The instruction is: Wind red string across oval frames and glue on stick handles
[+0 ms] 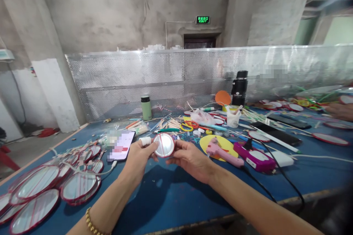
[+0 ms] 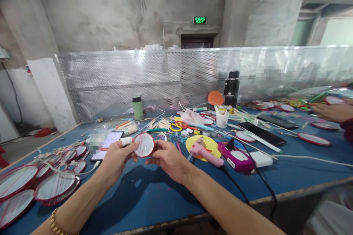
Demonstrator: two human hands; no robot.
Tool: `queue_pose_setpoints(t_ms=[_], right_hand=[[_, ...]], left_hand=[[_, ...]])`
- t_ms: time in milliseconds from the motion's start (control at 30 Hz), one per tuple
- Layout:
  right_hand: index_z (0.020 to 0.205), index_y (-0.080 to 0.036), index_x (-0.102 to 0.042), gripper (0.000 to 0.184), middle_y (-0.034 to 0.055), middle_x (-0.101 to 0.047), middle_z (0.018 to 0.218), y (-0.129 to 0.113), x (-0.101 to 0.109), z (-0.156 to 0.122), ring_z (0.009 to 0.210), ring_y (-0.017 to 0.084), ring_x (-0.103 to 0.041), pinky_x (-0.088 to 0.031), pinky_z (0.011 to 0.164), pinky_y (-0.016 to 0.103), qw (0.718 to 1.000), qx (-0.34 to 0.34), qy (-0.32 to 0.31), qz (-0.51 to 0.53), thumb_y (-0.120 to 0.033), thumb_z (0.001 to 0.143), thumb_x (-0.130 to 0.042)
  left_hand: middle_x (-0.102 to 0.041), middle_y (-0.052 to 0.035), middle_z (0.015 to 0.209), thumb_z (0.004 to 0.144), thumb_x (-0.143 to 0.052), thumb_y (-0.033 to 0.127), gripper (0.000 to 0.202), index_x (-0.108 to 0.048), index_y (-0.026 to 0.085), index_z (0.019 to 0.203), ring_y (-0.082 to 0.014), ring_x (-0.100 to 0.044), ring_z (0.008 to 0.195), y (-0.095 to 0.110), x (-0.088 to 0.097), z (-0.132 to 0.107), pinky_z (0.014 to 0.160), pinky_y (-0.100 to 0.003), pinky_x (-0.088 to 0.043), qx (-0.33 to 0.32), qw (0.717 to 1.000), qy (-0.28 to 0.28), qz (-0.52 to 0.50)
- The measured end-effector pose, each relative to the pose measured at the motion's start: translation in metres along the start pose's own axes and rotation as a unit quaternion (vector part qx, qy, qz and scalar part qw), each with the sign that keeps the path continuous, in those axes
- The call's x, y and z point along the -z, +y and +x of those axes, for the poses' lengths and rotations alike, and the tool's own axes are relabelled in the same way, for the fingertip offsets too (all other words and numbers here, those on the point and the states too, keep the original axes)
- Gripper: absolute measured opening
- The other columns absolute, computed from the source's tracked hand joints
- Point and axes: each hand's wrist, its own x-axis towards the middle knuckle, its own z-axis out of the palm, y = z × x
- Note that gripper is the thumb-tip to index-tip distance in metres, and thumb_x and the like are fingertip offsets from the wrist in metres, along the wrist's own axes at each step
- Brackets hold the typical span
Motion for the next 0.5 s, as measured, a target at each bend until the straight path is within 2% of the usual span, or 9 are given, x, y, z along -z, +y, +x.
queue_pose_setpoints(t_ms=[167,333,433,500], right_hand=[[0.09,-0.015,-0.071,0.029,0.0048,-0.072,0.092,0.001,0.005,0.004,0.086,0.018,-0.065,-0.05,0.075,0.029,0.999,-0.008,-0.005,0.035,-0.009,0.061,-0.069],[0.082,-0.014,-0.071,0.025,0.0007,-0.068,0.074,0.003,0.013,0.009,0.061,0.009,-0.055,-0.043,0.057,0.022,0.998,0.024,0.048,0.01,-0.008,0.058,-0.067],[0.082,-0.014,-0.069,0.022,0.0009,-0.066,0.075,-0.008,0.017,0.007,0.056,0.009,-0.053,-0.043,0.053,0.023,0.993,0.063,0.096,-0.016,-0.013,0.061,-0.069],[0.085,-0.015,-0.067,0.021,0.0021,-0.067,0.079,-0.026,0.02,0.003,0.056,0.01,-0.055,-0.045,0.053,0.026,0.986,0.107,0.118,-0.046,-0.019,0.064,-0.07]], left_hand=[[-0.06,-0.001,0.057,0.071,-0.075,0.033,0.023,-0.07,0.011,0.07,-0.009,-0.05,0.048,-0.003,0.001,-0.001,0.048,-0.021,-0.042,0.0,1.0,-0.019,0.008],[-0.058,-0.0003,0.054,0.069,-0.076,0.034,0.024,-0.068,0.011,0.067,-0.0089,-0.049,0.046,-0.004,-0.001,-0.001,0.045,-0.021,-0.042,0.02,0.999,-0.04,-0.021],[-0.057,-0.0002,0.054,0.069,-0.076,0.035,0.025,-0.067,0.011,0.067,-0.0086,-0.049,0.047,-0.004,-0.001,0.0,0.045,-0.02,-0.042,0.027,0.998,-0.042,-0.029],[-0.057,0.0002,0.053,0.069,-0.075,0.035,0.026,-0.065,0.012,0.065,-0.0081,-0.049,0.046,-0.004,0.0,0.001,0.045,-0.019,-0.042,0.028,0.999,-0.028,-0.018]])
